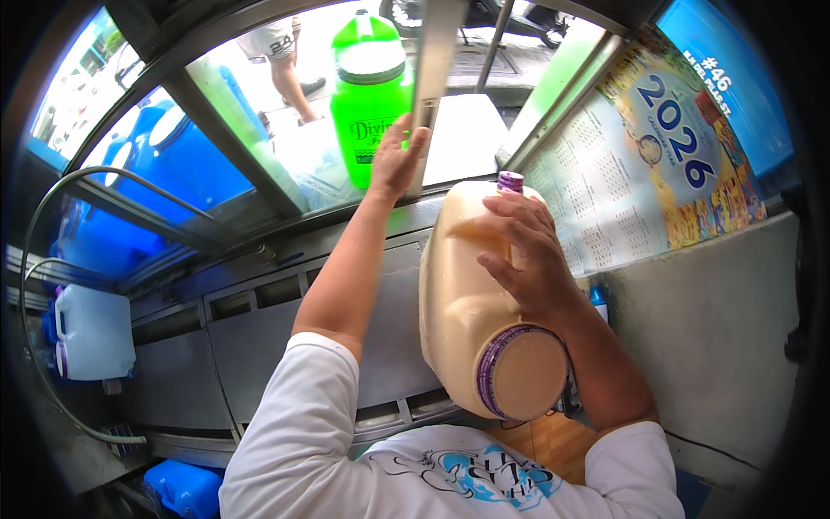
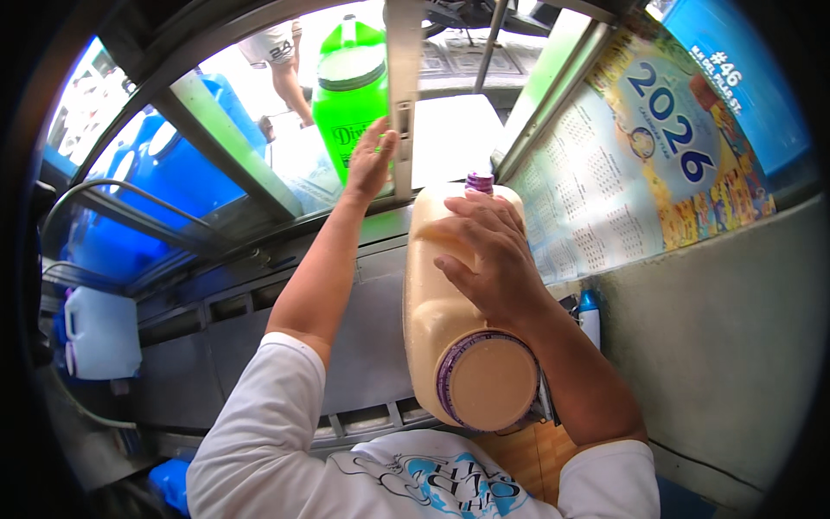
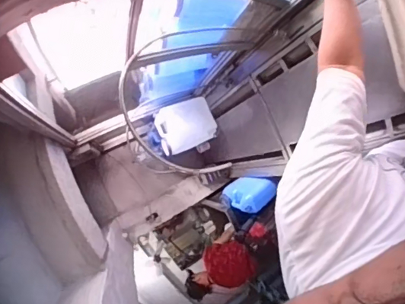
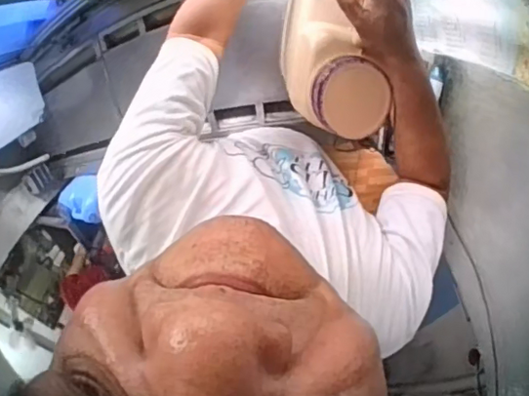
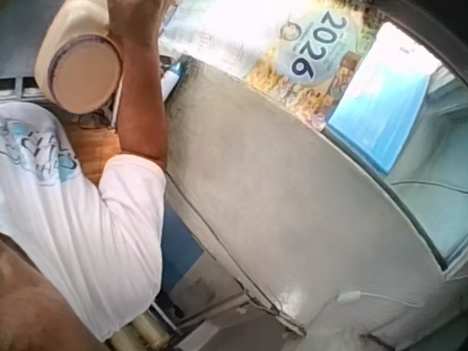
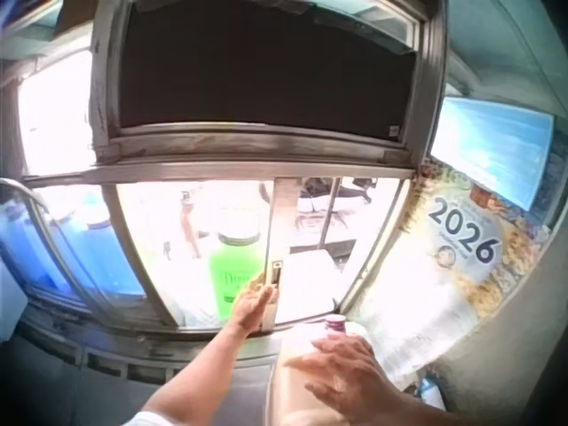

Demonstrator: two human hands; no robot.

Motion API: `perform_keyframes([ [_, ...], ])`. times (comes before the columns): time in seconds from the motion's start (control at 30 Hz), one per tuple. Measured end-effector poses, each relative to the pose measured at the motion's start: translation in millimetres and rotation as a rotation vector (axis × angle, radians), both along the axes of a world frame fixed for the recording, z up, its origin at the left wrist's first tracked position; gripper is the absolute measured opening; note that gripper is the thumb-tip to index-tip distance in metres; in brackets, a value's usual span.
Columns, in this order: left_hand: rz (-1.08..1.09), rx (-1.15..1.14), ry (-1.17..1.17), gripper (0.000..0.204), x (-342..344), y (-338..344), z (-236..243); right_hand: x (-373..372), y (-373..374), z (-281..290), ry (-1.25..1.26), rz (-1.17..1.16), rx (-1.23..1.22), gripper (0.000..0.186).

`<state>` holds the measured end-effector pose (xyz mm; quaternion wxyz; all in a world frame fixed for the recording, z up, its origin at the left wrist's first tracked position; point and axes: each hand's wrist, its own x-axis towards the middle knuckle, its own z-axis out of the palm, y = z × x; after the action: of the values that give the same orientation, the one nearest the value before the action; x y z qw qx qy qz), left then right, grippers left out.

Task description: The person fills two plastic jugs with water from a tap, secures their lids, and applies sealant around the rim of each lid using a caulking gun. The person then hands the filled jugs through a service window to a customer.

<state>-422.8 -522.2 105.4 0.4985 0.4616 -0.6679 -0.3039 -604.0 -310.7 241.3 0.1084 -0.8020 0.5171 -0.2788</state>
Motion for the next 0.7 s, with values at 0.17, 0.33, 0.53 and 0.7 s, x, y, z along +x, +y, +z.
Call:
perform_keyframes([
  [0.17, -0.060, 0.042, 0.096, 0.075, 10, 18, 8, -3, 1, -4, -0.015, 0.013, -0.034, 0.036],
  [0.33, 0.564, -0.238, 0.048, 0.085, 117, 53, 1, -5, -1, -9, 0.002, 0.018, -0.041, 0.033],
  [0.53, 0.857, -0.290, -0.014, 0.098, 233, 44, 22, -13, -4, -16, -0.038, 0.057, -0.086, 0.027],
  [0.7, 0.862, -0.159, -0.187, 0.100, 324, -23, -4, -16, -10, -22, -0.199, -0.049, -0.091, 0.029],
])
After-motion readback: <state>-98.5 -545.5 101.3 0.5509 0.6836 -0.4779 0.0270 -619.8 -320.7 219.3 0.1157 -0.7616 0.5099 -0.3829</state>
